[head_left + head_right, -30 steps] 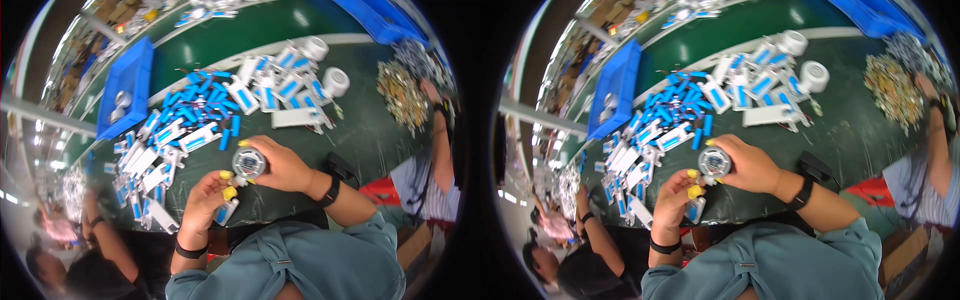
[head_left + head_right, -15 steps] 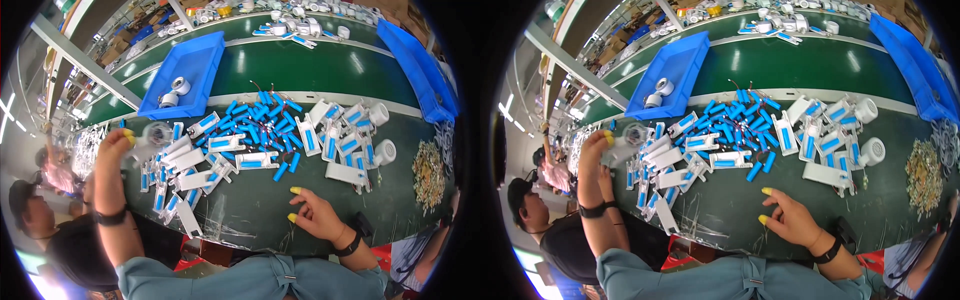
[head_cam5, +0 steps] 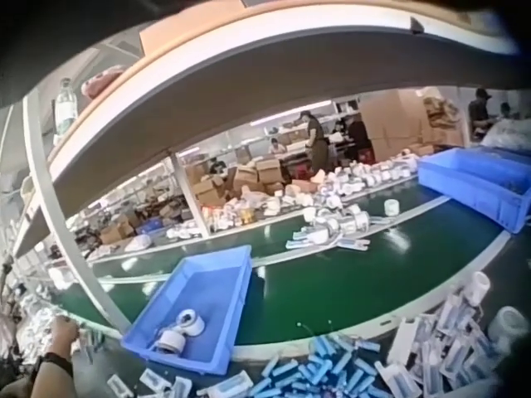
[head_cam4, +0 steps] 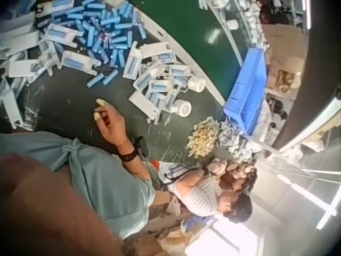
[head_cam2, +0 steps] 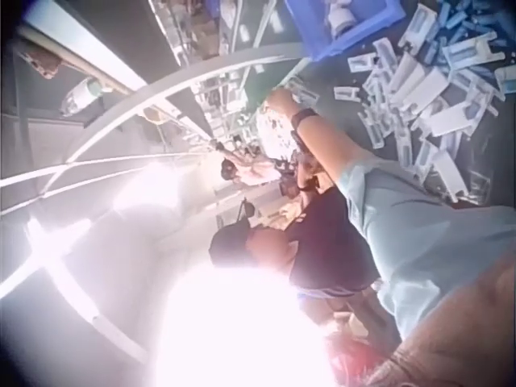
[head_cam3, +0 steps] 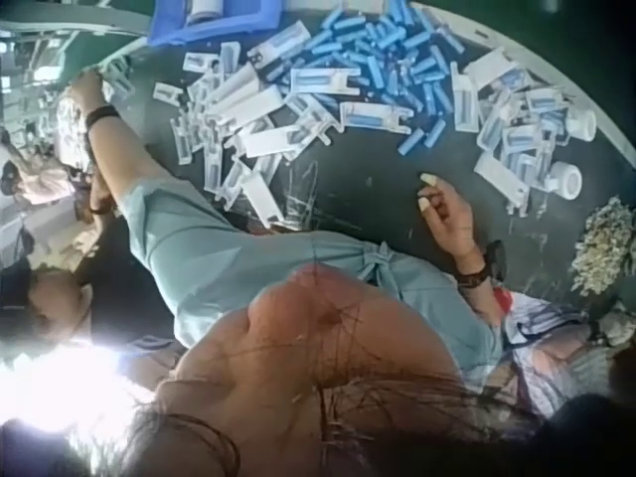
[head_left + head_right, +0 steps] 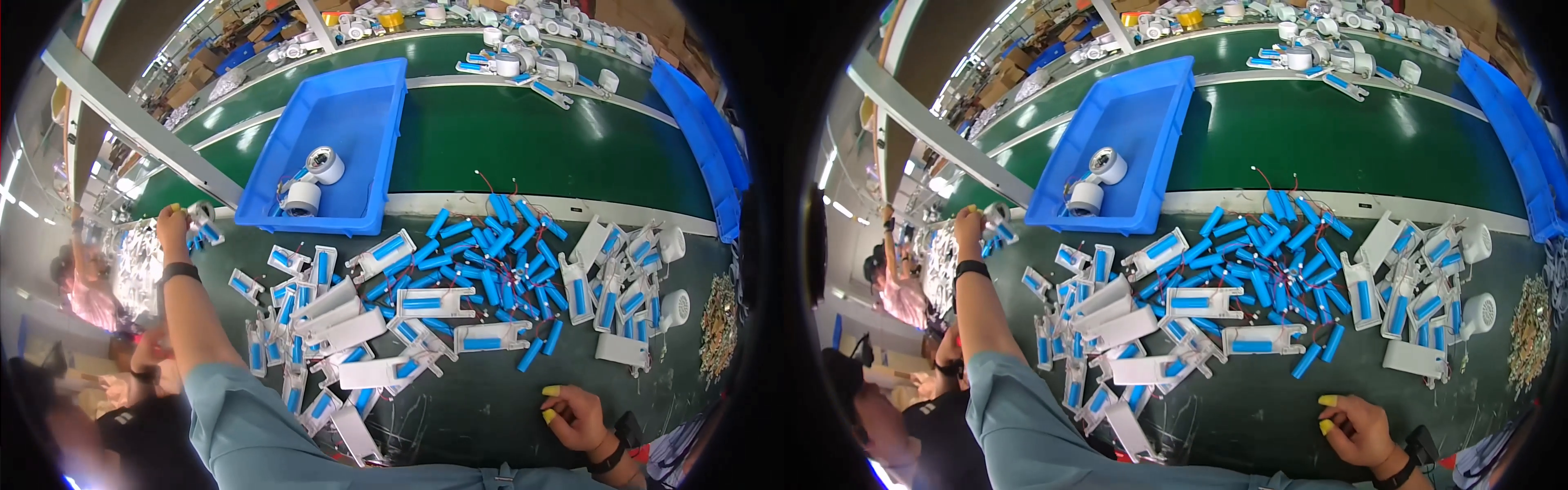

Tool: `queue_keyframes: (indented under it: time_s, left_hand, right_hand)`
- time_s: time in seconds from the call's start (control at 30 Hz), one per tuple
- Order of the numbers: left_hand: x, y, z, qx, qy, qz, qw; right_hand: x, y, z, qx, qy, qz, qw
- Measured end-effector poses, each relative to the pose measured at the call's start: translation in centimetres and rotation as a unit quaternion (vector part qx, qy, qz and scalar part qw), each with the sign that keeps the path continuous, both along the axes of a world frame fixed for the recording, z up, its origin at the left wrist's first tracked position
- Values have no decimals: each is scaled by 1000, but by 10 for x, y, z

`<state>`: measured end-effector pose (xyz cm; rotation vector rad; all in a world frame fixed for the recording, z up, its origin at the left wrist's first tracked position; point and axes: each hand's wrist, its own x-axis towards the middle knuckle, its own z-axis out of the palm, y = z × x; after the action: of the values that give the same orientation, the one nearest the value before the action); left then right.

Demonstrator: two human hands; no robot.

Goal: Assembling small electronic parts into plastic housings on a factory production line.

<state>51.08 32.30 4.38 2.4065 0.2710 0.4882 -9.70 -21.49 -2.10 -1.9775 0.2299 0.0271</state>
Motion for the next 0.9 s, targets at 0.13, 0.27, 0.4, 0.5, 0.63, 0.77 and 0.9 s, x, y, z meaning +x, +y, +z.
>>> queue_keyframes:
  time_s: [0.13,0.27,0.4,0.5,0.63,0.77,0.9]
  left_hand:
    - [30,-14,-31,-128,-90,-155,975]
    - [9,-76,-56,-98,-49,-131,985]
    - [-6,-64,-42,-273,-152,-89,946]
    - [-37,-100,-15,-216,-342,-33,914]
    - [-77,-170,-1,94,-352,-251,897]
    - [-80,-233,-31,221,104,-235,941]
    - [-93,-275,-26,331,190,-185,905]
  right_hand:
    - [2,8,-1,-22,2,-25,999]
    - [-4,10,-9,-47,9,-40,998]
    - [-2,11,-8,-51,-12,-25,998]
    - [0,10,-11,-55,-24,-27,998]
    - [-3,7,-6,-66,-37,-17,997]
    - [-3,7,-7,-57,-63,-13,996]
    - [-5,8,-10,-38,-70,-19,997]
